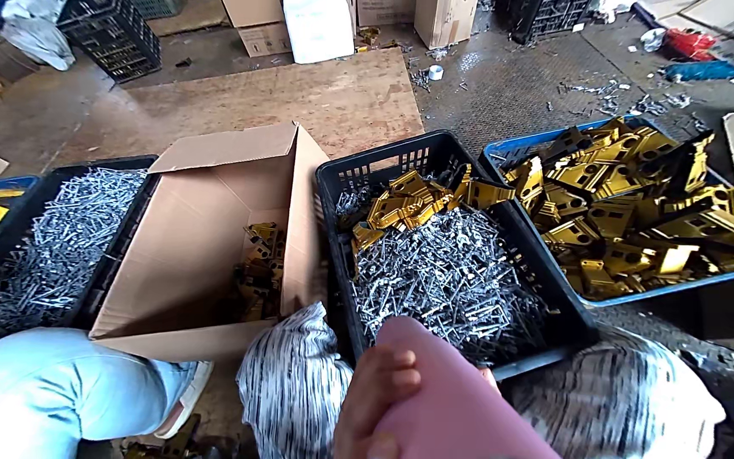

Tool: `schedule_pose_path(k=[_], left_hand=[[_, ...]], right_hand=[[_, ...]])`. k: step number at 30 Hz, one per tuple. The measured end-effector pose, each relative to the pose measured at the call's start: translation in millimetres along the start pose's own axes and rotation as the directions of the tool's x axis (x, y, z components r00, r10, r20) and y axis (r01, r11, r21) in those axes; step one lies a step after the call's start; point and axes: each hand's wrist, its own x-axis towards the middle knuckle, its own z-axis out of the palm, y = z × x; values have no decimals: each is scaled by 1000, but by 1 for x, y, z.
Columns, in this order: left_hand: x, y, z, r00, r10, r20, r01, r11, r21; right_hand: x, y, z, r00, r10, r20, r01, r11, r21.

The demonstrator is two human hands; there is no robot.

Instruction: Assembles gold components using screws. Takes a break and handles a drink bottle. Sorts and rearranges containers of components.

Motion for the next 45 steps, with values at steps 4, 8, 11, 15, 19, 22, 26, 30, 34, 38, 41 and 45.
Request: schedule_pose_path(k=[4, 8, 11, 15, 19, 22, 26, 30, 34, 38, 41, 45], left_hand=[[8, 4, 4, 998, -22, -52, 22, 1000, -8], [6, 1, 5, 998, 11, -69, -11, 1000, 2], [7, 2, -1, 1000, -8, -2, 8, 1000, -9], [42, 27, 3, 990, -127, -58, 129, 991, 43], [14, 7, 5, 998, 4, -66, -3, 1000, 24], [41, 27, 6, 996, -73, -58, 77, 993, 86], [39, 26, 4, 997, -56, -54, 61, 994, 88], [40, 19, 4, 998, 5, -55, 0, 996, 92], [39, 26, 4, 997, -53, -52, 58, 994, 94], [39, 23, 4, 998, -33, -47, 38, 993, 109], [9, 5, 5, 997, -17, -71, 18, 1000, 22], [32, 18, 3, 997, -67, -46, 70, 996, 51]], right_hand=[[0, 1, 1, 999, -23, -24, 22, 1000, -6], [2, 0, -1, 999, -26, -19, 26, 1000, -8], [-2, 11, 11, 990, -93, -104, 90, 995, -35], [2, 0, 1, 995, -72, -71, 71, 997, -25], [0, 2, 2, 997, -59, -50, 58, 998, -18], [0, 3, 4, 993, -88, -84, 86, 996, -32], [-1, 6, 6, 993, -86, -84, 84, 996, -28], [0, 3, 4, 996, -63, -57, 62, 998, -17], [0, 3, 4, 994, -83, -78, 81, 996, -22], [-7, 24, 24, 975, -140, -171, 130, 989, -69], [-15, 41, 39, 962, -170, -216, 150, 983, -106], [-11, 38, 36, 956, -179, -231, 158, 982, -106]])
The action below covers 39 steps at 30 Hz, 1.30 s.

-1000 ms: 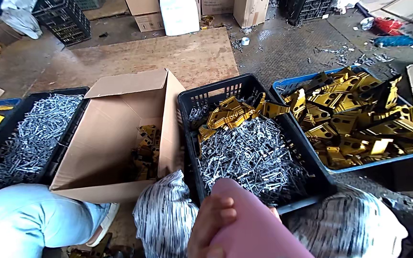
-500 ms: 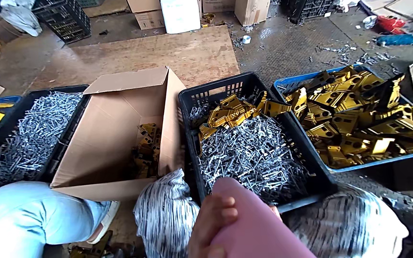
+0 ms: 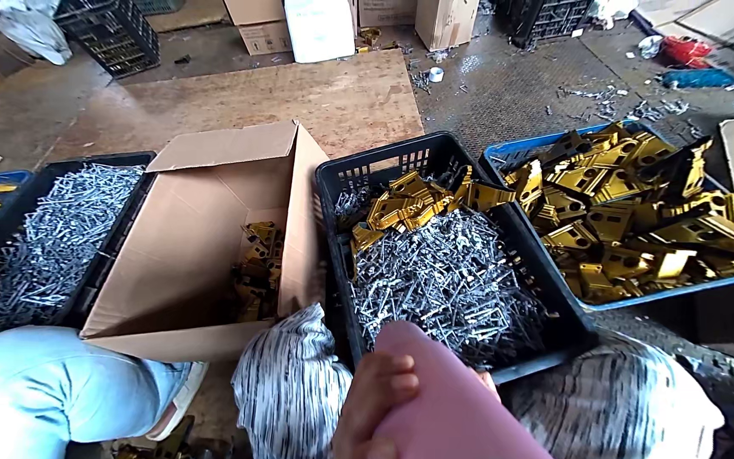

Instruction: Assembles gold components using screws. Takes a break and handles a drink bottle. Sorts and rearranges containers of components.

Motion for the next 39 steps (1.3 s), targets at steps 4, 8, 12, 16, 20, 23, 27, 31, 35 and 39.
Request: schedule_pose_path(k=[4, 8, 12, 16, 20, 23, 27, 31, 35, 39], left_hand=[[14, 6, 0, 999, -53, 9, 53, 999, 8], [37, 28, 20, 894, -387, -224, 372, 922, -110], [-23, -23, 14, 959, -217, -184, 212, 976, -44], [-55, -40, 14, 921, -321, -221, 304, 947, -105], [-58, -46, 12, 947, -240, -215, 227, 971, -80], [-49, -47, 12, 975, -111, -195, 96, 992, -82], [-48, -49, 9, 986, -50, -157, 44, 998, -42], [-54, -53, 11, 980, -52, -194, 39, 997, -68], [-49, -51, 11, 983, -63, -170, 53, 996, -67], [-53, -52, 18, 973, -138, -183, 125, 989, -79]], right_hand=[[2, -1, -1, 1000, 1, 8, -1, 1000, 1], [-23, 20, 18, 998, 6, 59, -5, 1000, -17], [13, -18, -23, 978, 96, 185, -104, 994, 33], [21, -25, -28, 981, 99, 169, -111, 992, 62], [20, -23, -27, 981, 99, 168, -110, 992, 60], [16, -18, -19, 994, 58, 92, -62, 997, 45], [23, -25, -30, 980, 97, 171, -109, 992, 65], [21, -24, -28, 984, 82, 156, -92, 994, 58], [22, -25, -30, 982, 89, 168, -100, 993, 58], [22, -25, -30, 979, 99, 178, -112, 992, 63]])
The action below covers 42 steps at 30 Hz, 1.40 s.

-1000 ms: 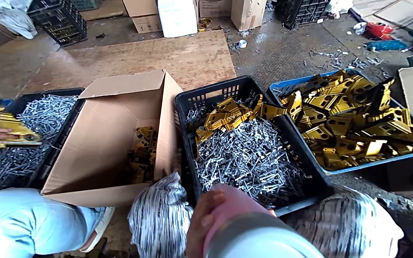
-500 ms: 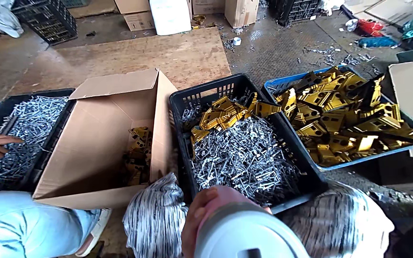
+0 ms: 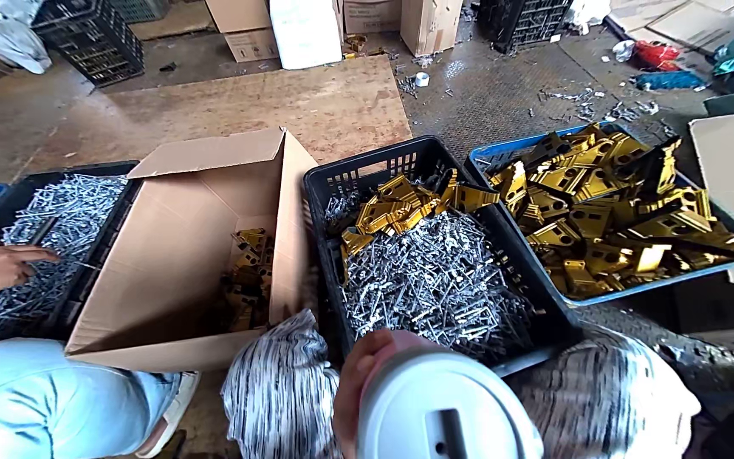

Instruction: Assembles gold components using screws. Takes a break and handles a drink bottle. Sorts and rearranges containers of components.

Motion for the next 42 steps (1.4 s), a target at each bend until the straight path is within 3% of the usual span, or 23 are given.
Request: schedule_pose_path(k=[6, 12, 16, 20, 24, 26, 28, 30, 32, 33, 39, 42], left_hand=[[16, 15, 21, 997, 43, -57, -41, 999, 33], [27, 30, 26, 991, -113, -76, 110, 993, -41], [13, 14, 20, 997, -34, -71, 33, 999, -15], [27, 37, 21, 991, -118, -56, 117, 993, -6], [20, 45, 9, 987, -155, 48, 154, 988, 23], [28, 42, 11, 994, -94, 47, 94, 996, -5], [27, 29, 10, 998, 3, 68, 0, 999, -43], [37, 45, 15, 997, -64, 43, 67, 993, -97], [57, 77, 27, 966, -243, -88, 224, 958, -176], [59, 82, 28, 966, -244, -87, 226, 958, -176], [49, 66, 7, 984, 52, 169, -64, 996, 67], [53, 72, 10, 988, 28, 150, -32, 999, 23]], right_hand=[[3, -5, -6, 999, 24, 25, -24, 1000, -3], [-2, 4, 4, 996, -55, -65, 52, 998, -43], [-4, 7, 7, 997, -56, -61, 53, 998, -36], [-3, 5, 7, 995, -66, -78, 63, 997, -50], [25, -54, -36, 984, 137, 112, -129, 989, -73], [32, -58, -44, 970, 158, 182, -138, 984, -116], [9, -17, -10, 1000, 0, 3, 0, 998, -67], [-5, 9, 12, 993, -77, -85, 73, 996, -54], [-4, 3, 8, 998, -36, -47, 35, 999, -21], [-2, -1, 4, 1000, -15, -27, 15, 1000, -4], [2, -3, 0, 1000, -10, -10, 10, 1000, -9], [3, -4, -1, 1000, -11, -12, 11, 1000, -1]])
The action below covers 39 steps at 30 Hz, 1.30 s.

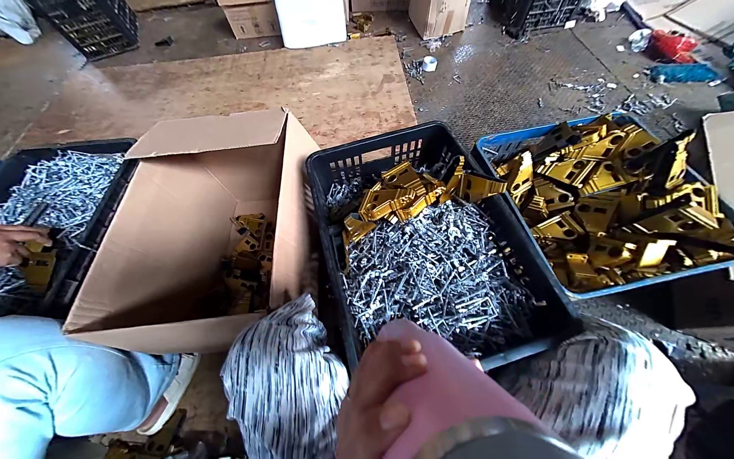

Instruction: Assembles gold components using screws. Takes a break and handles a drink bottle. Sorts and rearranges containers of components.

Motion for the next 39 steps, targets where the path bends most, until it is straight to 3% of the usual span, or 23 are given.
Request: schedule_pose_path(k=[4, 7, 10, 15, 18, 21, 29, 33, 39], left_hand=[[6, 11, 5, 997, -51, -61, 49, 998, -28], [-5, 1, -1, 999, 26, 25, -27, 999, 40], [-2, 3, -2, 999, 19, 34, -20, 999, 39], [8, 17, 0, 1000, 4, 6, -5, 990, 144], [-4, -2, -5, 993, 99, 66, -105, 991, 82], [-7, -6, -7, 990, 107, 88, -113, 991, 73], [0, 2, -6, 997, 37, 73, -37, 999, 7], [2, 0, -7, 995, 63, 82, -63, 998, -4], [10, 7, -5, 998, 32, 59, -32, 999, 9]], right_hand=[[-3, 1, 0, 999, 25, 29, -25, 1000, 7], [-16, 30, 30, 984, -96, -151, 89, 995, -55], [-4, 6, 4, 1000, -10, -14, 10, 1000, 3], [-1, 0, -1, 1000, 9, 5, -9, 1000, 6], [-11, 17, 14, 998, -41, -50, 40, 999, -25], [-22, 38, 36, 984, -98, -146, 88, 994, -72], [-21, 37, 35, 986, -95, -140, 86, 994, -68], [-20, 37, 35, 984, -104, -145, 94, 993, -71], [-1, -1, -2, 1000, 4, 17, -4, 1000, -1]])
